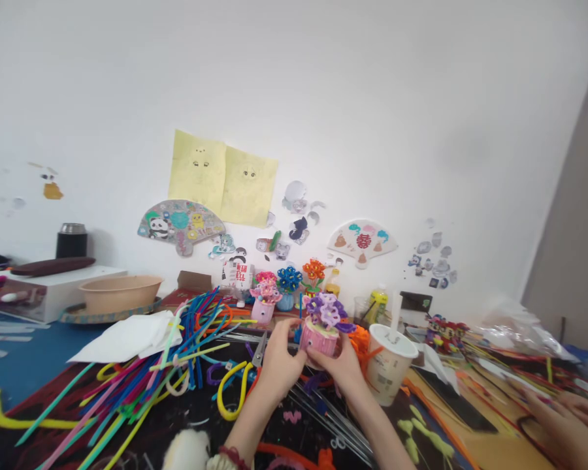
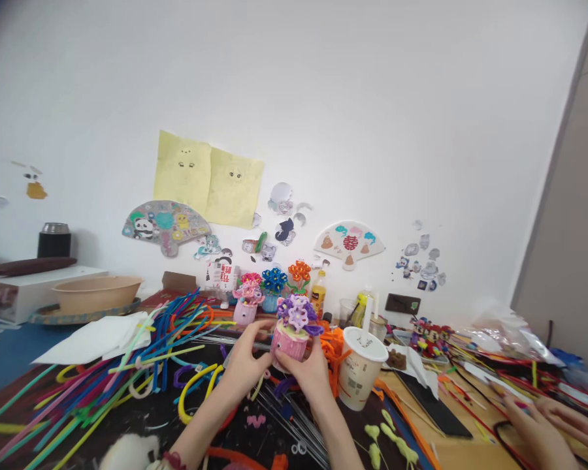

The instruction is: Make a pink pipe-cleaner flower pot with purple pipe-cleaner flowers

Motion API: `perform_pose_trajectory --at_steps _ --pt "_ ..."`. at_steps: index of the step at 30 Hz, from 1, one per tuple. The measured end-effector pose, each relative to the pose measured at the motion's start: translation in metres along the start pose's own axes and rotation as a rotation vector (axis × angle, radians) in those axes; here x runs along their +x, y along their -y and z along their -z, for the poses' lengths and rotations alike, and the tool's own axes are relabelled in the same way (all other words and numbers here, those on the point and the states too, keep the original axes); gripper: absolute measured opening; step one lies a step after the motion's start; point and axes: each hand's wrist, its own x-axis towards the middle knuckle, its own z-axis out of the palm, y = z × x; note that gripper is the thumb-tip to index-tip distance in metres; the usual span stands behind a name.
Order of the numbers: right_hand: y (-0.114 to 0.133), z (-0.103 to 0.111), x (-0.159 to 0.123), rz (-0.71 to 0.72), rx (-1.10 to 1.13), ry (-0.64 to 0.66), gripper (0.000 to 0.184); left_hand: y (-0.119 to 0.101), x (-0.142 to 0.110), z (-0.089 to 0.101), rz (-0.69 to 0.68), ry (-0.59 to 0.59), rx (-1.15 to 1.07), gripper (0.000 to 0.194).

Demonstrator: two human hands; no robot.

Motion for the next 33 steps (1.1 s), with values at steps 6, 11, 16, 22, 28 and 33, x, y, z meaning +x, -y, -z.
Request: perform_pose_trajectory --at_steps 6,11,16,22,28,33 --pt "0.018 -0.007 -0.014 0.061 -0.233 -0.035 0.062 -0.017 -0.003 -0.001 -0.007 -0.107 0.013 0.023" --pt "0.031 -0.017 -0.027 0.112 -0.419 -0.08 0.055 -0.021 -0.005 -0.006 0.037 -0.146 0.107 0.024" --pt "0.037 -0.018 -0.03 0.154 -0.422 -0.047 0.048 -0.025 -0.006 -0.007 0.104 -0.185 0.093 0.03" --pt "0.038 -0.016 -0.03 0.071 -0.49 -0.02 0.05 -0.019 -0.005 -0.009 0.107 -0.168 -0.123 0.023" --pt "0.039 -0.017 -0.03 0.086 -0.384 0.028 0.056 -0.01 -0.004 -0.011 0.147 -0.227 -0.258 0.021" --pt "0.03 -0.018 -0.029 0.08 -0.132 0.067 0.067 -0.007 -0.002 -0.012 0.16 -0.245 -0.326 0.024"
